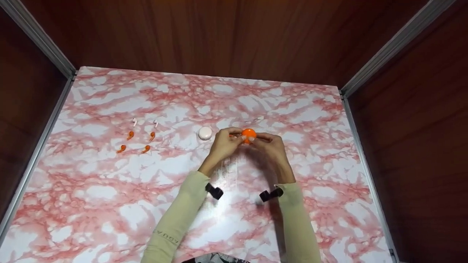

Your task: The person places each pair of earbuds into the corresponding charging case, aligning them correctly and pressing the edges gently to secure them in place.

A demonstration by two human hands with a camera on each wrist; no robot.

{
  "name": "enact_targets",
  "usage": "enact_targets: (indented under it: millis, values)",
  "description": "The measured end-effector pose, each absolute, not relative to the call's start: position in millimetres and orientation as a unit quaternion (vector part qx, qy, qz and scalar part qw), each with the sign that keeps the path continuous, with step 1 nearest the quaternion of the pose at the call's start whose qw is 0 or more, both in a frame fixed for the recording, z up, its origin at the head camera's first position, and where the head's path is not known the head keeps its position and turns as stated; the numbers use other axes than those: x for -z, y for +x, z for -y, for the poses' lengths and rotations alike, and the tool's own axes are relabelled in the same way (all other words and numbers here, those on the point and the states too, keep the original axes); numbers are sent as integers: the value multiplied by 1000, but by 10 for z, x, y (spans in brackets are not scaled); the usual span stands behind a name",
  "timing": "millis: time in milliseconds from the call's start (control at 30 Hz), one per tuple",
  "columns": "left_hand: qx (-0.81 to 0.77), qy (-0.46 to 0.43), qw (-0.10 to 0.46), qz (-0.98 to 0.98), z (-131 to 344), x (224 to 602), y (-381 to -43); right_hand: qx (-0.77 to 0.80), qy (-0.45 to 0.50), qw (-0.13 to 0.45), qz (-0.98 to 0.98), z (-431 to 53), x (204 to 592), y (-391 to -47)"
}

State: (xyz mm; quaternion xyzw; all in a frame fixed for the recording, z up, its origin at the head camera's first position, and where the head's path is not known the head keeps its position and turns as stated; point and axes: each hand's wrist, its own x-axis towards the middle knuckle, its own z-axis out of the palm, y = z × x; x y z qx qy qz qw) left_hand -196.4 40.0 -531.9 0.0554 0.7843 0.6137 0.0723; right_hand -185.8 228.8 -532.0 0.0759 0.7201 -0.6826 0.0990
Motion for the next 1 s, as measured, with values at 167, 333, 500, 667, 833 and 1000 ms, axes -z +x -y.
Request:
enact_targets:
  millis: [167, 333, 500, 667, 833, 1000]
  values:
    - [-610, 60, 102, -784, -228, 5345, -1828, 664, 37, 134, -735, -2224, 5359, -1774]
    - [-615, 73, 108, -777, -118, 5400, -1765, 679, 1, 153, -718, -2176, 5415, -1705]
    - [-616, 76, 106, -777, -73, 5427, -1762, 708, -5, 168, -686, -2108, 5436, -1690]
    - [-619, 67, 98, -776, -72, 5419, -1787, 693, 0, 157, -704, -2053, 5447, -1718]
    - [-614, 63, 88, -782, -94, 5371, -1798, 684, -4, 136, -717, -2039, 5452, -1724]
    - [-631, 65, 82, -769, -97, 5320, -1803, 687, -4, 121, -716, -2023, 5433, -1739]
